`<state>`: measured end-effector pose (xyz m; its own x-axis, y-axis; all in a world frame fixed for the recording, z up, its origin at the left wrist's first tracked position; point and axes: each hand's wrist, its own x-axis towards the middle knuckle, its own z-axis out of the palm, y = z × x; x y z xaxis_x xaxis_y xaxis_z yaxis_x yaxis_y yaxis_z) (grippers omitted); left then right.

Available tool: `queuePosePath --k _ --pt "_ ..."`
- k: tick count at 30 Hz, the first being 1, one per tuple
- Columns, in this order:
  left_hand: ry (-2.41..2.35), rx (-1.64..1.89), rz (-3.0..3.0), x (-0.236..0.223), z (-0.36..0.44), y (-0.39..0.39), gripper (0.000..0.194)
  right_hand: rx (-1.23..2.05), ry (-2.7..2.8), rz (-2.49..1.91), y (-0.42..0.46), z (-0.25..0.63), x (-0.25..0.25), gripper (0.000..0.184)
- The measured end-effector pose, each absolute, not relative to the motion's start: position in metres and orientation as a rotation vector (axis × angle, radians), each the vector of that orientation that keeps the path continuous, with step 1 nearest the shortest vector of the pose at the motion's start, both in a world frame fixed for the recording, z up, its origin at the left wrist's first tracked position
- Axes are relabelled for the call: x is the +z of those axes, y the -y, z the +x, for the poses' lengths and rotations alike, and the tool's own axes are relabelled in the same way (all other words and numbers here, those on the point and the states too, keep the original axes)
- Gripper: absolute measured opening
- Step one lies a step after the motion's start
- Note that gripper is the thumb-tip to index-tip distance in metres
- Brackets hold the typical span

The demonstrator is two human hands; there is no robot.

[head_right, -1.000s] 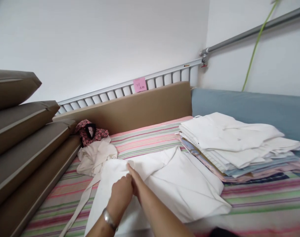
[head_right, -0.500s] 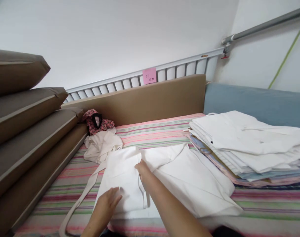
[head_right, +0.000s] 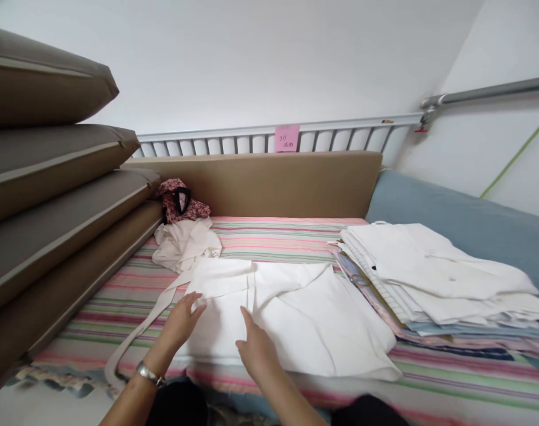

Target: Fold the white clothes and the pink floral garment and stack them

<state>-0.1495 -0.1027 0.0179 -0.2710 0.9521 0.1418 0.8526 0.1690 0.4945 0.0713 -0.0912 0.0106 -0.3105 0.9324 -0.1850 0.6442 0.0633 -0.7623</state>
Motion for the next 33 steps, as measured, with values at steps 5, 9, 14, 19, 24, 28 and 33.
queuePosePath --k 5,9,14,19,24,28,33 --pt "-2.236 0.648 1.769 0.022 -0.13 0.09 0.042 1.452 1.765 -1.495 0.091 0.069 0.005 0.077" --pt "-2.205 0.622 1.792 0.017 -0.113 0.076 0.042 1.593 1.714 -1.699 0.092 0.087 -0.003 0.073" --pt "-2.063 0.717 2.004 -0.002 -0.106 0.065 0.044 1.383 1.751 -1.684 0.058 0.104 0.014 0.037" --pt "-1.963 0.789 2.09 -0.004 -0.096 0.055 0.047 1.372 1.575 -1.752 0.007 0.075 0.035 0.032" --pt "-1.952 0.668 2.069 0.001 -0.089 0.044 0.03 1.392 1.597 -1.887 -0.014 0.047 0.031 0.018" --pt "-1.945 0.754 2.064 0.008 -0.093 0.043 0.026 1.336 1.635 -1.856 -0.016 0.042 0.034 0.014" --pt "-1.782 0.888 2.038 0.021 -0.101 0.057 0.018 1.227 1.82 -1.908 -0.007 0.049 0.041 0.015"
